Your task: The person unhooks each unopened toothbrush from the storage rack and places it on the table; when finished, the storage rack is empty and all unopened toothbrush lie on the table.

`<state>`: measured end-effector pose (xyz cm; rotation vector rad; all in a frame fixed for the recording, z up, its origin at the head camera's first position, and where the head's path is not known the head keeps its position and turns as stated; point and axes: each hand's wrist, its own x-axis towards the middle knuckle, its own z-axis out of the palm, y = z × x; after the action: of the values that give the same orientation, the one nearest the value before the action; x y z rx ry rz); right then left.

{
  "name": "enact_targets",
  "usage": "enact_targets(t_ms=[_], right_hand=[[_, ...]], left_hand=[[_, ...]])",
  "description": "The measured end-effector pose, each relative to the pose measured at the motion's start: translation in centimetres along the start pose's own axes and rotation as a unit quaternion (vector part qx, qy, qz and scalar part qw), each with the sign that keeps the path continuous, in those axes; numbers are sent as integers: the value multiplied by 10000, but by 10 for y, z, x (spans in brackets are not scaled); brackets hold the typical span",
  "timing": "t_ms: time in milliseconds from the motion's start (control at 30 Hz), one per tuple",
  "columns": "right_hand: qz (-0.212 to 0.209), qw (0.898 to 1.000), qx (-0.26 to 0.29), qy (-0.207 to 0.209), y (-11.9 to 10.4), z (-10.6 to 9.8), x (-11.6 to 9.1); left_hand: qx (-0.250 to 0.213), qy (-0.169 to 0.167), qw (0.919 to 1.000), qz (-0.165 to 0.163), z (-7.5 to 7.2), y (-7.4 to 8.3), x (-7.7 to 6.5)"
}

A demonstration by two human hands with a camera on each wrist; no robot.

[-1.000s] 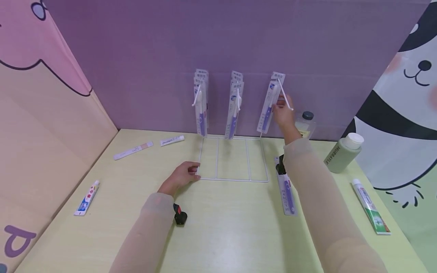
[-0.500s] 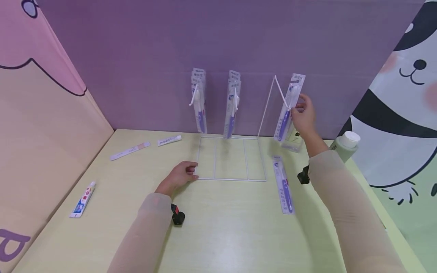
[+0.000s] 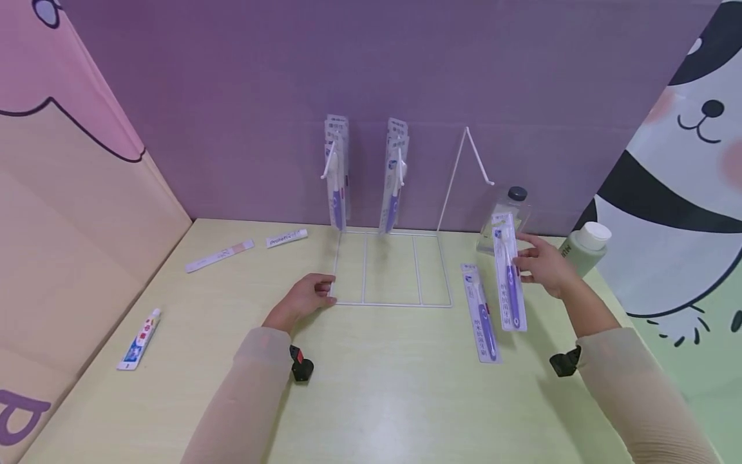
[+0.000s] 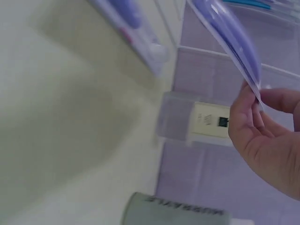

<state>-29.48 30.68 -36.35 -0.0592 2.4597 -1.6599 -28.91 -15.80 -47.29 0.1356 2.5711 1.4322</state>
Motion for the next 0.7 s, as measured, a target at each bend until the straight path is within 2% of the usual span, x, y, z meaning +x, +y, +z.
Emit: enact_targets(t_ms=[100,233,367,500,600,700], right_hand=[[446,9976,173,-510,19,2,-5],[907,9915,501,-782,42,4,-4],[1365,9853,634,-804,58,6,0],[1624,9820,574,-777,67,7,4],[1658,9826,396,-740,70,8,6],[1712,9832,-48,-626,69,11,5]], left_hand=[[-8,14,10000,-8,-2,0,0],[-27,25,10000,34,-3,1,0],[-45,-35,10000,45,-2,2,-1],[-95,-45,9999,-58,0,4,-1],[-59,-26,9999,-110,0,4,-2],[-20,-33,9999,-105,0,4,-2]])
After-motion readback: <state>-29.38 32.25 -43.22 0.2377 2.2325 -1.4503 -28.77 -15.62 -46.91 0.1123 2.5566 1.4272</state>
